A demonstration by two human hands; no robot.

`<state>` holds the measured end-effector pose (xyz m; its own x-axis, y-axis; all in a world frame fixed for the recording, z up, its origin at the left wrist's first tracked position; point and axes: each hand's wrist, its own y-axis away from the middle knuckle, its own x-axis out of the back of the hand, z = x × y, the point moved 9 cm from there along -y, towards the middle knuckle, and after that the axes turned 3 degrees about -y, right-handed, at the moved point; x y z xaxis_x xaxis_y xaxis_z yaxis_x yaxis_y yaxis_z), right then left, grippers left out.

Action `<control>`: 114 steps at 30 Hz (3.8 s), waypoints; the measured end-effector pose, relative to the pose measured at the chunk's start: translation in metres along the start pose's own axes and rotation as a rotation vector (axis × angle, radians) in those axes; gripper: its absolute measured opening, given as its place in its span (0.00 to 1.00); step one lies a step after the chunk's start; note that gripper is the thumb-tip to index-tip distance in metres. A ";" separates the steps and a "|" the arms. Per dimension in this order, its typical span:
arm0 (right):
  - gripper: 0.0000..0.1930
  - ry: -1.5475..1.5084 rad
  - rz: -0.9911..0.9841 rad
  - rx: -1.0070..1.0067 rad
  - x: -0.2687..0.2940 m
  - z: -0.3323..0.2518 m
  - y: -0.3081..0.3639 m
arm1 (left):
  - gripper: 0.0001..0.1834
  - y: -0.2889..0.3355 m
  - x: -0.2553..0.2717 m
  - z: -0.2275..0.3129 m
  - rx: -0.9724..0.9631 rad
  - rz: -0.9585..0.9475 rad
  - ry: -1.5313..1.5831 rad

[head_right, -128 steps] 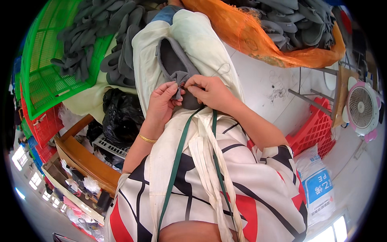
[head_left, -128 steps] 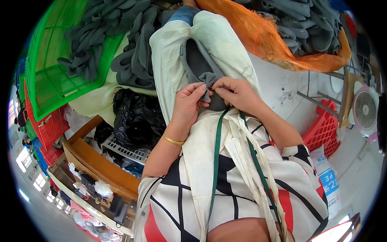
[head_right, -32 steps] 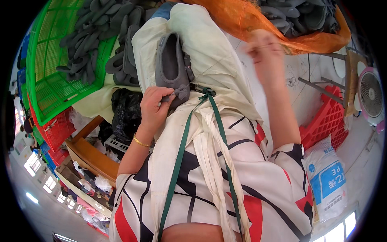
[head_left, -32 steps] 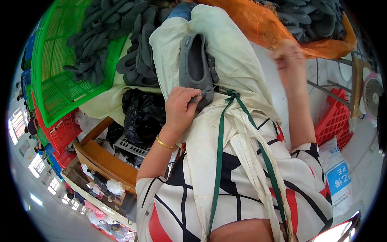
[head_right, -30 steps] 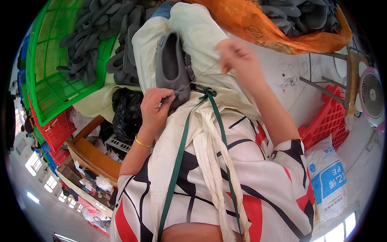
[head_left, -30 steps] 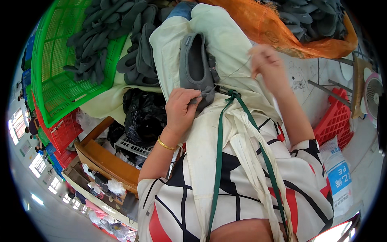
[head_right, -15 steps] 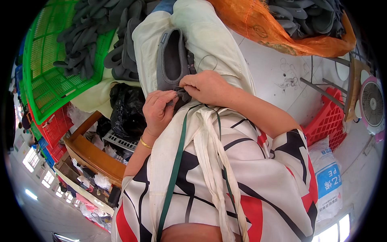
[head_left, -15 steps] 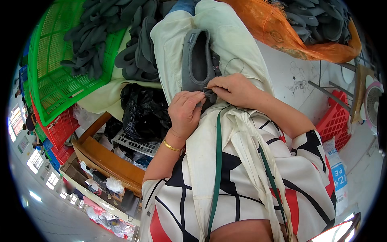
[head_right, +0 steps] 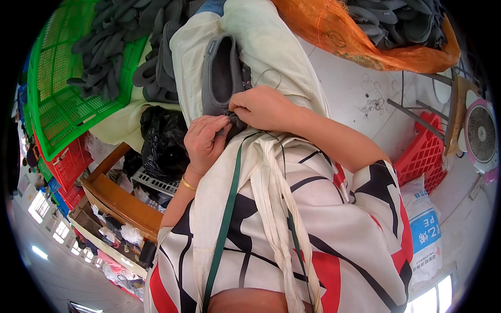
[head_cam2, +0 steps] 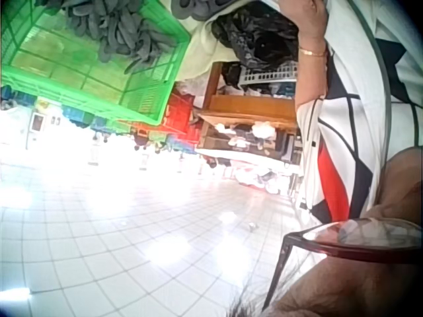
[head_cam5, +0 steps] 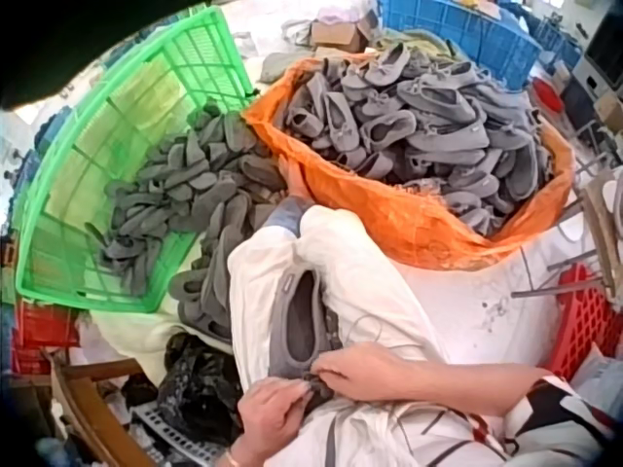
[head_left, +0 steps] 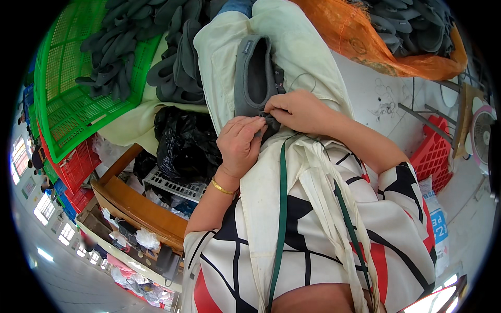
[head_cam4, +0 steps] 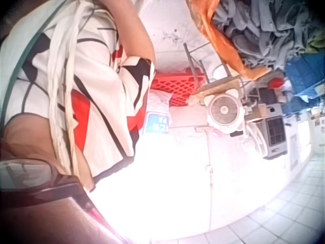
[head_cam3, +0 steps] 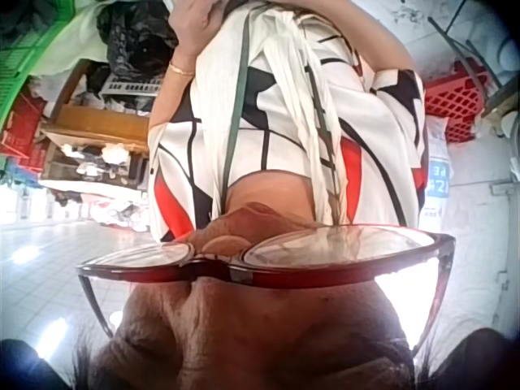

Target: The person sits on the floor and sews a grey slipper using a needle and thread. They repeatedly insert the needle into the slipper's strap and pull the thread through to secure the parts. The person handles the slipper with both hands, adjusting its position on their lap as they work.

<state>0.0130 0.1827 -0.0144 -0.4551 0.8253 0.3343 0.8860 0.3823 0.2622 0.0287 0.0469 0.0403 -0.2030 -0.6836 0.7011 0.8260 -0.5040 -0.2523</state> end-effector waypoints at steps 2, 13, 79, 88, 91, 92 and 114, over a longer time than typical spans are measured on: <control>0.08 -0.009 -0.022 -0.001 -0.004 0.007 -0.001 | 0.15 0.001 0.000 0.000 0.030 0.004 -0.001; 0.07 -0.060 -0.004 0.002 -0.013 0.009 -0.002 | 0.15 0.014 -0.003 -0.011 0.113 0.064 0.105; 0.05 0.154 0.105 0.206 -0.003 -0.016 0.020 | 0.10 0.004 0.004 -0.017 0.215 0.025 -0.065; 0.06 0.211 0.060 0.182 -0.006 -0.017 0.020 | 0.10 0.003 0.004 -0.019 0.210 0.042 -0.067; 0.05 0.218 0.076 0.192 -0.007 -0.017 0.020 | 0.10 0.004 0.004 -0.019 0.193 0.045 -0.081; 0.05 0.218 0.090 0.203 -0.007 -0.017 0.020 | 0.10 0.003 0.004 -0.018 0.184 0.049 -0.087; 0.06 0.228 -0.065 0.022 -0.030 -0.008 0.005 | 0.11 0.015 0.004 -0.020 0.250 0.113 -0.023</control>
<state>0.0304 0.1564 -0.0157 -0.5175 0.6841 0.5140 0.8547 0.4429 0.2710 0.0299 0.0259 0.0262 -0.0924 -0.7146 0.6934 0.9474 -0.2773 -0.1596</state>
